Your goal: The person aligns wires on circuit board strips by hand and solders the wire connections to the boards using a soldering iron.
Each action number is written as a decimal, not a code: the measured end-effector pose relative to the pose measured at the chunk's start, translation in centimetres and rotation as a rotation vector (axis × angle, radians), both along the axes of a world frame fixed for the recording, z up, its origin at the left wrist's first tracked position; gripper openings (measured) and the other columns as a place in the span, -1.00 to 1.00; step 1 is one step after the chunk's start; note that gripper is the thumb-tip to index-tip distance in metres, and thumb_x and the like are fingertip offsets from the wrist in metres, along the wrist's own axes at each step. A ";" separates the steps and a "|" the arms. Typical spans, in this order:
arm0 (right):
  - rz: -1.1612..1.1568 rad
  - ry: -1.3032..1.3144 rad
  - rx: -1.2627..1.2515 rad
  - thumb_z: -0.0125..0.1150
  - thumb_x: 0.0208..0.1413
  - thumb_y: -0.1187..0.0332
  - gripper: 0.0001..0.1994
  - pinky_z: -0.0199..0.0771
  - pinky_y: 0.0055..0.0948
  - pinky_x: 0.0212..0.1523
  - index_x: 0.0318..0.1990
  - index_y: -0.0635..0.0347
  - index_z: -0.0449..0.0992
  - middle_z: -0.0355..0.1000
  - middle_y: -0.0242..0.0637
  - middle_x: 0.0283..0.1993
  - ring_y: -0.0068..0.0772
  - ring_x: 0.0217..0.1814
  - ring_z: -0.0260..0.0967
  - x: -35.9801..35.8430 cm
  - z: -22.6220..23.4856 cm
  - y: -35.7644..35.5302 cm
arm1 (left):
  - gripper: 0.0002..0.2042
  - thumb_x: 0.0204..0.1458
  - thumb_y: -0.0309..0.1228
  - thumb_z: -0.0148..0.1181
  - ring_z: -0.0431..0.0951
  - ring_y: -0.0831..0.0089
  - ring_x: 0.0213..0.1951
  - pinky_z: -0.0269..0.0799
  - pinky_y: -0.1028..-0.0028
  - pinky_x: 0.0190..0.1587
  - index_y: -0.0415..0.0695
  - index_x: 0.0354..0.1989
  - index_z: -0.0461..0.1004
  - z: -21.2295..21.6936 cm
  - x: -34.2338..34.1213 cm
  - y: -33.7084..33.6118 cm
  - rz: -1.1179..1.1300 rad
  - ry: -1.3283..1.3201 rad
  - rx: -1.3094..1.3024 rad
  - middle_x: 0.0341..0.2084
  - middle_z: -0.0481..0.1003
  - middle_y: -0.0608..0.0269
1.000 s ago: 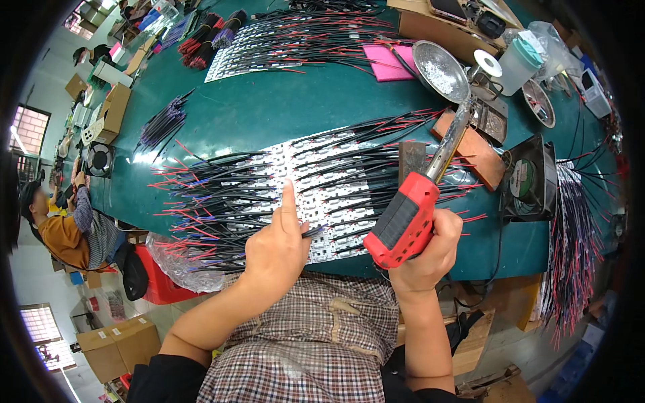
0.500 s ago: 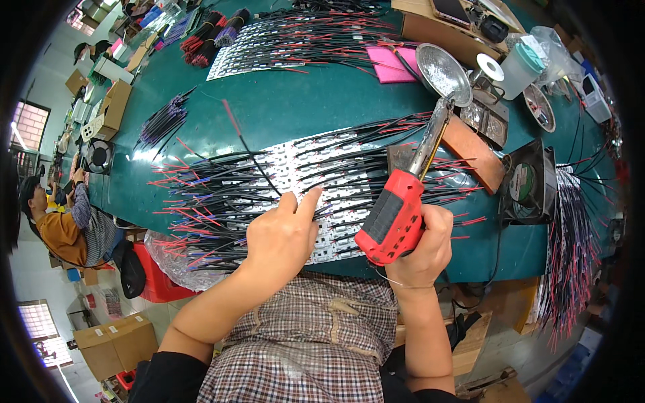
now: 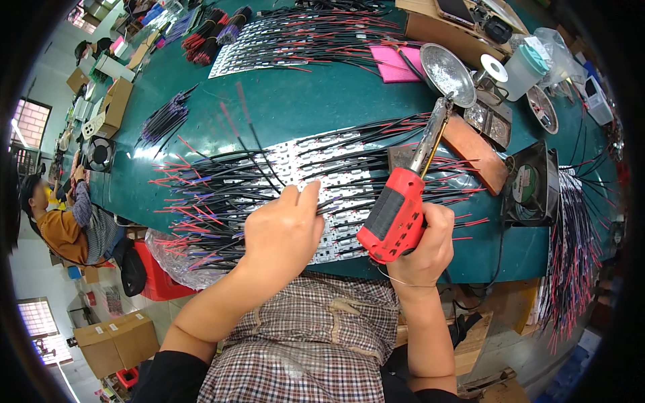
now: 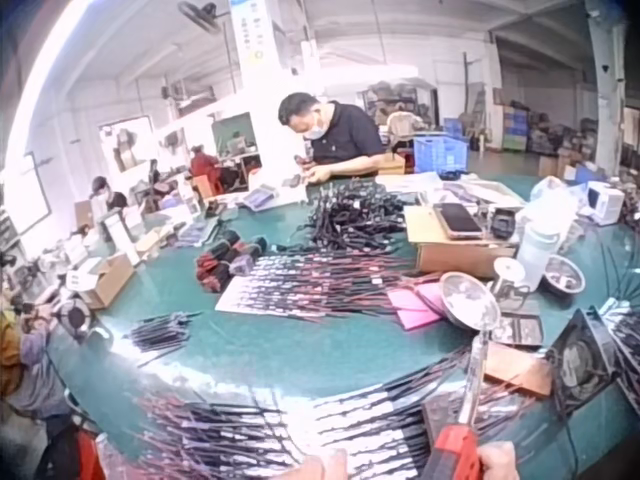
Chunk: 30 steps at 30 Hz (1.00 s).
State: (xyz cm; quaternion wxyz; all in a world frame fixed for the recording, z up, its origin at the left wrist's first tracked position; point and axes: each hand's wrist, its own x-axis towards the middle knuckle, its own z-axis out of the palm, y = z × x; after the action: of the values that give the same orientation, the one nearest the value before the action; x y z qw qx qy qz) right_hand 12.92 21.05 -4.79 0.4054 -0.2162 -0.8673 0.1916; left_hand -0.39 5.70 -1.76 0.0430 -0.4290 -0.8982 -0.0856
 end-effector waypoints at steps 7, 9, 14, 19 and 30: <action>-0.004 -0.007 0.008 0.41 -0.07 0.57 -0.56 0.43 -0.31 -0.20 -0.03 0.23 0.34 0.36 -0.21 -0.21 -0.18 -0.27 0.38 0.1 -0.1 0.1 | -0.68 -0.12 -0.47 0.29 0.57 0.34 -0.58 0.47 0.42 -0.57 -0.13 -0.12 0.53 -1.2 -1.3 0.7 -0.077 0.071 0.043 -0.47 0.45 0.19; -0.008 -0.006 0.011 0.41 -0.07 0.57 -0.56 0.43 -0.30 -0.21 -0.03 0.23 0.35 0.35 -0.21 -0.21 -0.18 -0.26 0.38 0.1 -0.1 0.1 | -0.74 -0.15 -0.52 0.24 0.57 0.38 -0.58 0.47 0.45 -0.61 -0.17 -0.20 0.52 -1.2 -1.5 0.6 -0.130 0.071 0.105 -0.49 0.45 0.16; 0.027 0.023 0.030 0.41 -0.08 0.59 -0.54 0.40 -0.30 -0.23 -0.03 0.23 0.33 0.34 -0.21 -0.22 -0.18 -0.29 0.35 0.2 -0.1 0.2 | -0.47 -0.10 -0.44 0.34 0.55 0.31 -0.57 0.46 0.38 -0.54 -0.05 0.15 0.48 -2.3 -0.9 0.1 -0.032 0.033 0.045 -0.44 0.43 0.19; 0.041 0.047 0.051 0.42 -0.10 0.60 -0.50 0.39 -0.30 -0.23 0.00 0.24 0.30 0.34 -0.20 -0.23 -0.18 -0.30 0.34 0.1 -0.1 0.2 | -0.35 -0.07 -0.35 0.34 0.54 0.33 -0.60 0.47 0.37 -0.56 -0.25 0.26 0.36 -2.5 -0.2 0.4 0.044 0.060 -0.028 -0.43 0.45 0.17; 0.044 -0.034 0.005 0.46 -0.13 0.55 -0.49 0.45 -0.27 -0.22 0.00 0.23 0.34 0.37 -0.17 -0.19 -0.14 -0.25 0.40 0.0 0.3 0.0 | -0.53 -0.07 -0.30 0.36 0.59 0.22 -0.58 0.50 0.32 -0.54 -0.28 0.02 0.53 -1.0 -1.4 0.2 0.052 0.021 -0.013 -0.50 0.53 0.12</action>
State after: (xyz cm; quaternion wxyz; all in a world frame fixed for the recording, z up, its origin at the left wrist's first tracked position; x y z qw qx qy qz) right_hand 12.89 21.07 -4.45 0.3869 -0.1994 -0.8790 0.1946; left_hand -1.76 5.87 -2.71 0.0518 -0.4065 -0.9092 -0.0742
